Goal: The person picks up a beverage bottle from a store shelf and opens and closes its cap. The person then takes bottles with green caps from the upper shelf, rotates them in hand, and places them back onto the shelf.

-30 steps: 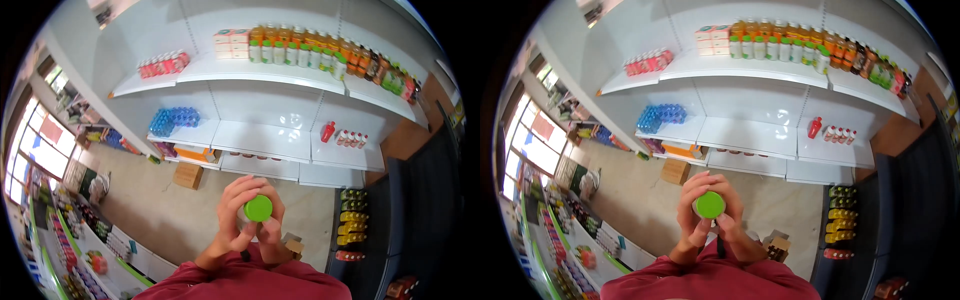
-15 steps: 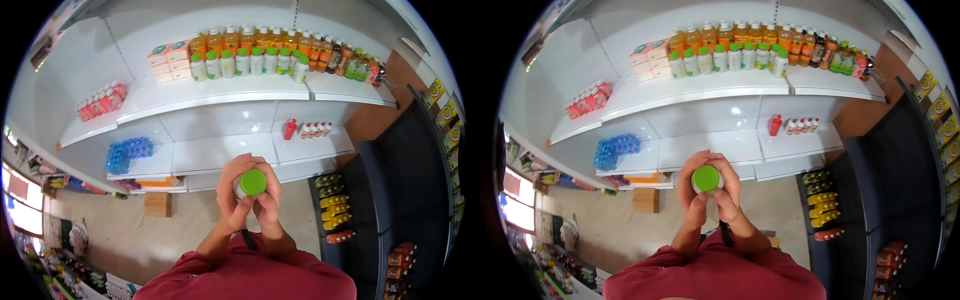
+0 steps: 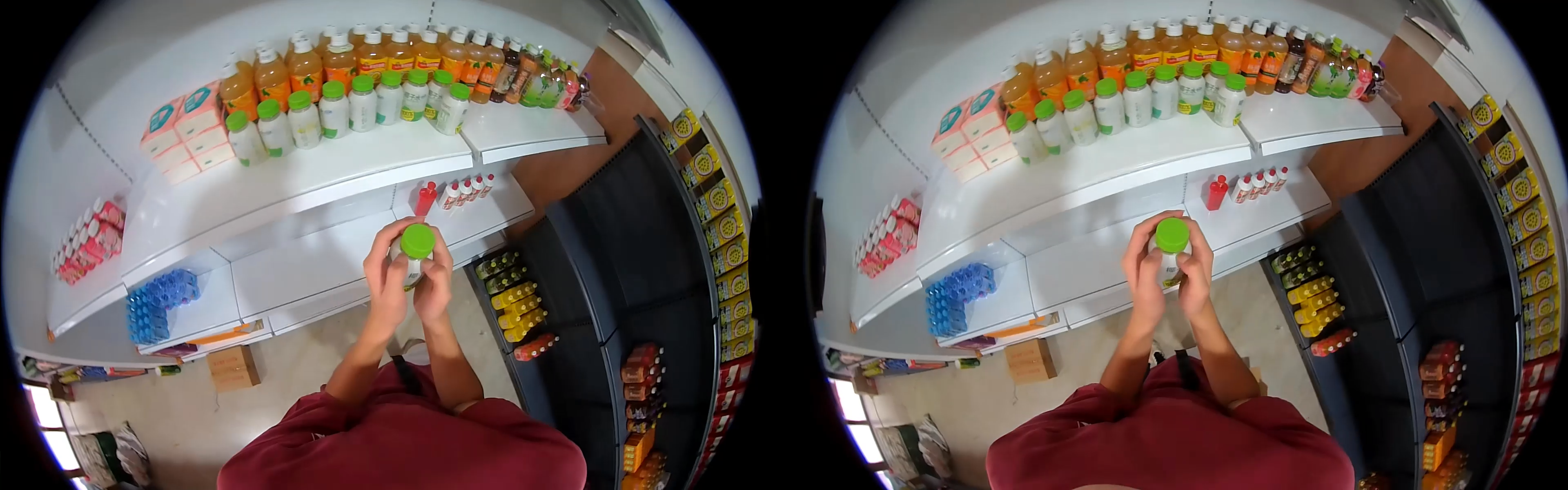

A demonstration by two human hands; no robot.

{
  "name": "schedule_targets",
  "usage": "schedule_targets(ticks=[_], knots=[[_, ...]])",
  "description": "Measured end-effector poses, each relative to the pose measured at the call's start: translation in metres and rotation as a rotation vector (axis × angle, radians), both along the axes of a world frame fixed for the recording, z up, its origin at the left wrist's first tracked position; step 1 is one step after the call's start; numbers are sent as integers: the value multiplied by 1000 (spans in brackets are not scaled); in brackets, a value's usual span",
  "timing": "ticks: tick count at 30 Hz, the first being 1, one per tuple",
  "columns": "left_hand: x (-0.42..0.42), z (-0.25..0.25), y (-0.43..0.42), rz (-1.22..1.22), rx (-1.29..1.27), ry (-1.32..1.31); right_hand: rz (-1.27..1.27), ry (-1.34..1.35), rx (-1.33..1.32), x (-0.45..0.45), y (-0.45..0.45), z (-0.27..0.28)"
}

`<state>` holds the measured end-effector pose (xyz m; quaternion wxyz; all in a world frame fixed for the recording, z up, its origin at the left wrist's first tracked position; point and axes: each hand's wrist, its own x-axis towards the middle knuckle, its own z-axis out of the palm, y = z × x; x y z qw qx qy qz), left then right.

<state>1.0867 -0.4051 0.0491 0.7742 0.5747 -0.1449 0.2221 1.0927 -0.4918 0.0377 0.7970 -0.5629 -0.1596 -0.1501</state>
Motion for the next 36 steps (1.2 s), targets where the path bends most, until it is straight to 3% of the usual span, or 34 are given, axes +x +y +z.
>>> schedule_targets(ticks=[8,15,20,27,33,36], knots=[[68,-10,-16,35,215,-59,-74,-16,94,73,-11,-10],[134,8,-34,117,335,-108,5,-118,41,164,-35,4],[172,5,-42,77,285,-31,36,-277,4,214,-43,6],[220,2,-57,68,272,-4,122,-90,94,257,-55,2],[235,4,-44,-29,263,131,62,-155,27,268,-52,-1],[239,-4,-43,93,289,125,81,-150,38,267,-49,-5]])
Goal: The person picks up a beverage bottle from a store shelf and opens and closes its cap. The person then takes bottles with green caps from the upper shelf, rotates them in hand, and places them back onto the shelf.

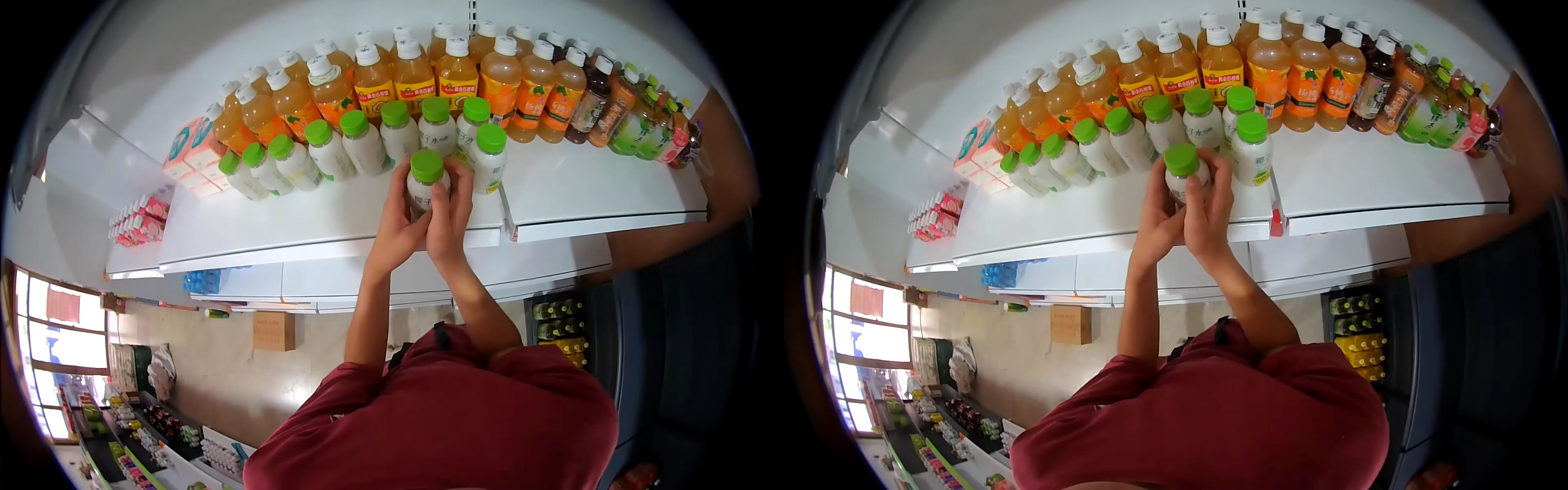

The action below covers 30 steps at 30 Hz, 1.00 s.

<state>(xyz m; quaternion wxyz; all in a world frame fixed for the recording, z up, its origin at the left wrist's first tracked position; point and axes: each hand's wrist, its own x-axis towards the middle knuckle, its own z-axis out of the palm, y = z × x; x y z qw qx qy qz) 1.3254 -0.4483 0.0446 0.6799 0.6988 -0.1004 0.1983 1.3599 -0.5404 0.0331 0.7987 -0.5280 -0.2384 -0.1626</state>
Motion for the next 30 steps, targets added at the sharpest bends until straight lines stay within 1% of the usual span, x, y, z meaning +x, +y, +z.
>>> schedule_targets(ticks=[2,5,8,11,14,17,20,23,26,29,30], knots=[[5,-8,-5,134,50,-92,34,15,-2,1,-2,-6],[2,-4,-10,111,-75,34,-23,-193,-107,4,-9,-15],[0,2,-17,98,-187,37,9,-145,-128,2,-13,-17],[8,-11,-15,346,177,-78,-19,-174,-169,2,-15,-17],[10,-12,-19,343,141,-55,-125,-307,-236,1,-18,-14],[9,-3,-26,373,124,-34,-158,-310,-200,-2,-19,-16],[12,4,-31,390,44,-4,-200,-416,-144,-2,-20,-24],[16,5,-34,415,27,27,-183,-475,-142,-7,-28,-25],[22,3,-39,484,87,-31,-301,-494,-84,-6,-48,-18],[28,-1,-39,529,191,-39,-438,-468,-126,12,-63,-7],[28,-2,-42,536,187,-24,-463,-412,-178,16,-70,-2]])
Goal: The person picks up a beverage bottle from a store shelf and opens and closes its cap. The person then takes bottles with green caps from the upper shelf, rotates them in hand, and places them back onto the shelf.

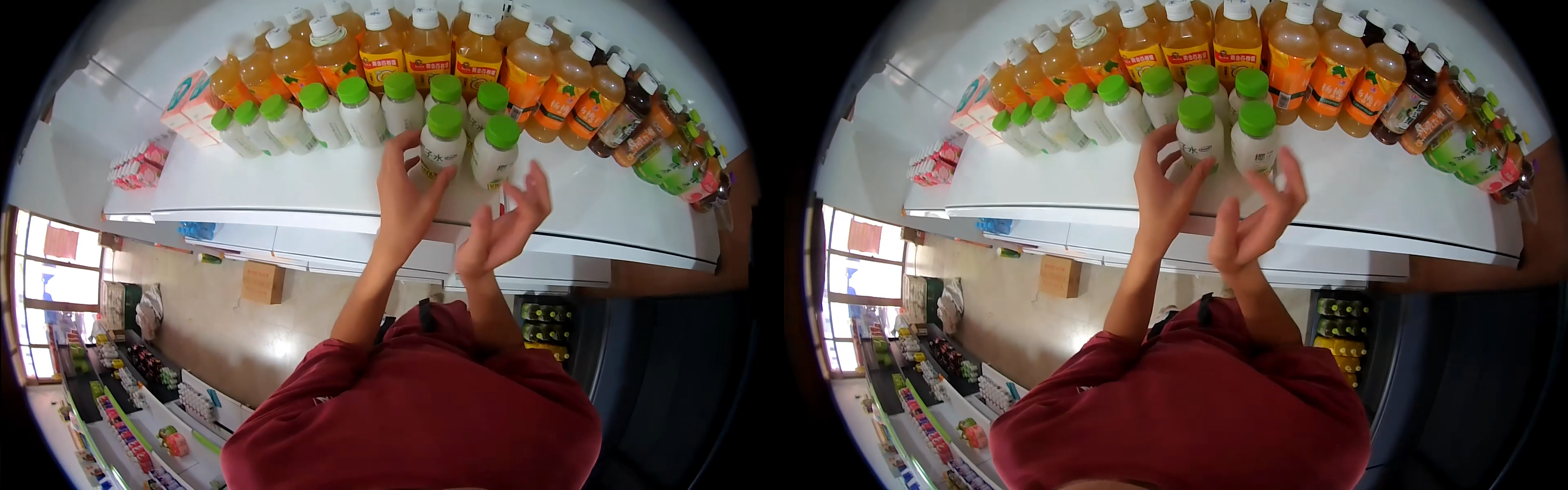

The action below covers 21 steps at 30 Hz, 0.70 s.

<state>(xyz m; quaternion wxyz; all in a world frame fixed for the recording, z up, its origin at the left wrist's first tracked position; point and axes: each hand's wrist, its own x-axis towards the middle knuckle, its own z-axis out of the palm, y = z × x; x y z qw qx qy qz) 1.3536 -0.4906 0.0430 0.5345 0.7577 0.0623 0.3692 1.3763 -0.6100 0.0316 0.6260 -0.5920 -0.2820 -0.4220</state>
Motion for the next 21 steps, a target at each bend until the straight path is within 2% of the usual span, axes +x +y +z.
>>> schedule_targets(ticks=[2,5,11,18,20,21], knots=[[2,2,-3,19,-7,19,-75,116,-57,10,-8,7],[2,1,-4,34,-9,21,183,312,-78,19,-13,-3],[-1,5,-2,-19,-29,39,361,307,29,22,-7,-15],[0,-1,1,-15,-53,32,315,338,-75,19,-12,-18],[-5,-2,3,21,22,48,178,412,-7,7,-13,-15],[-10,-1,6,64,67,57,44,258,53,5,-10,-14]])
